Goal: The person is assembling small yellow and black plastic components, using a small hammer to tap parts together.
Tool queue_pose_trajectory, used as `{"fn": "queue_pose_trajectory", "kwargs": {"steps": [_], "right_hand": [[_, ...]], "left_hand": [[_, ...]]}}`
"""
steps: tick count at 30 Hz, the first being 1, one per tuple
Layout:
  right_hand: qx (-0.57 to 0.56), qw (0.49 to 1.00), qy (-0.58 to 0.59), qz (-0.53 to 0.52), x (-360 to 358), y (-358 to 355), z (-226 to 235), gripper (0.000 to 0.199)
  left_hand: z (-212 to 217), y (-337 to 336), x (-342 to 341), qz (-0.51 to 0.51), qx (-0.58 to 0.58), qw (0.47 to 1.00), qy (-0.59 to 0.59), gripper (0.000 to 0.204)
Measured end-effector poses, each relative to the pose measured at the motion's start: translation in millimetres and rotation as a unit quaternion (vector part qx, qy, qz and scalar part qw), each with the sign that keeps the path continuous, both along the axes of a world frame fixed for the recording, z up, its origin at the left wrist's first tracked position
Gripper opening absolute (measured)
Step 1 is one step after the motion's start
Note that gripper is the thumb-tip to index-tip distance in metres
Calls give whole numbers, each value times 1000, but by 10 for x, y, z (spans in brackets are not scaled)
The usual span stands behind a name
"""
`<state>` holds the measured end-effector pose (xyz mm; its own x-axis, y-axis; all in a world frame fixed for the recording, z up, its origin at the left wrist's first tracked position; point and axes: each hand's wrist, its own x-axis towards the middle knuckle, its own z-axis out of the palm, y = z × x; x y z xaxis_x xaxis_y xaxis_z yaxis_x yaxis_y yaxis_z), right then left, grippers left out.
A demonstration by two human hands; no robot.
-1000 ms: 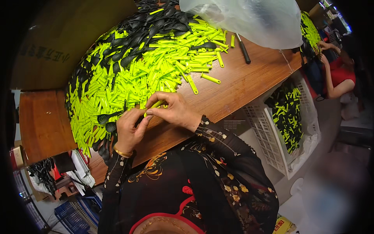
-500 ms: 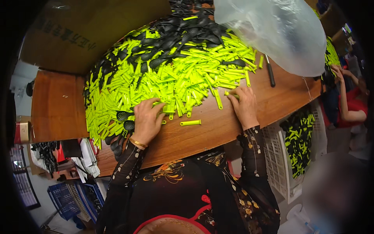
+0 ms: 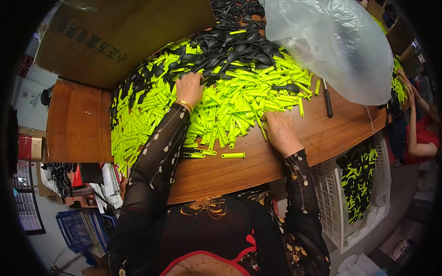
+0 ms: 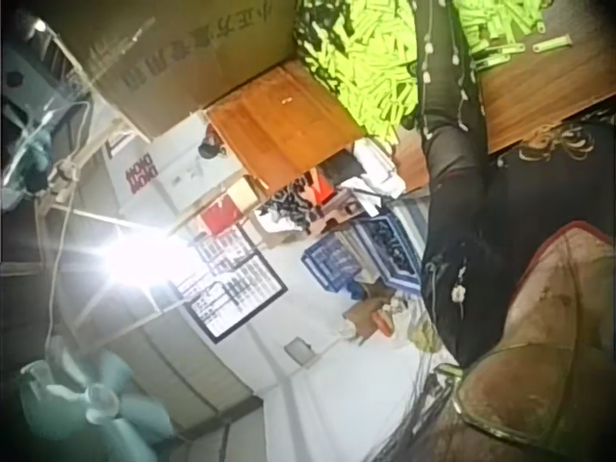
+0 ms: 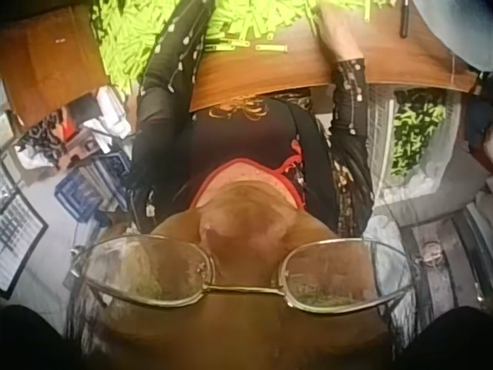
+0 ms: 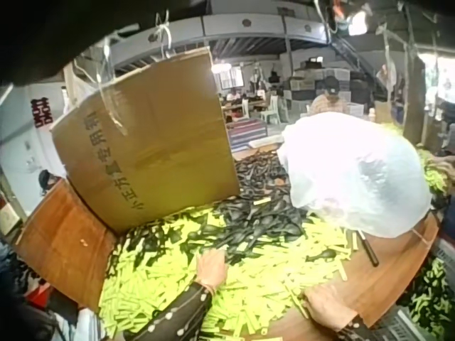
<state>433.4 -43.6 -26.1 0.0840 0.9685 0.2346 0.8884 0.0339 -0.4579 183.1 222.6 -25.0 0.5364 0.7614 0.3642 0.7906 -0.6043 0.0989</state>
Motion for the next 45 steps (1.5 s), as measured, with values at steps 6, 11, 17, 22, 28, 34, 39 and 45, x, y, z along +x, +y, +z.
{"fn": "queue_pose_trajectory", "kwargs": {"steps": [6,11,17,22,28,34,39,45], "right_hand": [[3,1000,10,16,27,-100,67,12],[99,977,182,-50,-61,-119,-65,12],[116,931,331,96,-605,83,764,12],[119,943,276,146,-609,161,972,13],[116,960,148,209,-592,175,1143,15],[92,972,93,198,-604,177,1148,17],[130,966,133,178,-586,134,936,19],[60,972,138,180,-696,57,667,15]], "left_hand": [[337,-569,-317,-70,-32,994,-78,18],[654,-1264,-488,-67,-475,793,-376,24],[706,-1832,-480,-136,-512,760,-377,44],[925,-1901,-516,-173,-432,836,-292,45],[941,-1960,-557,-176,-302,914,-205,49],[977,-1976,-547,-196,-253,935,-154,51],[866,-1980,-546,-257,-233,918,-193,49],[736,-1904,-639,-264,-272,909,-171,44]]}}
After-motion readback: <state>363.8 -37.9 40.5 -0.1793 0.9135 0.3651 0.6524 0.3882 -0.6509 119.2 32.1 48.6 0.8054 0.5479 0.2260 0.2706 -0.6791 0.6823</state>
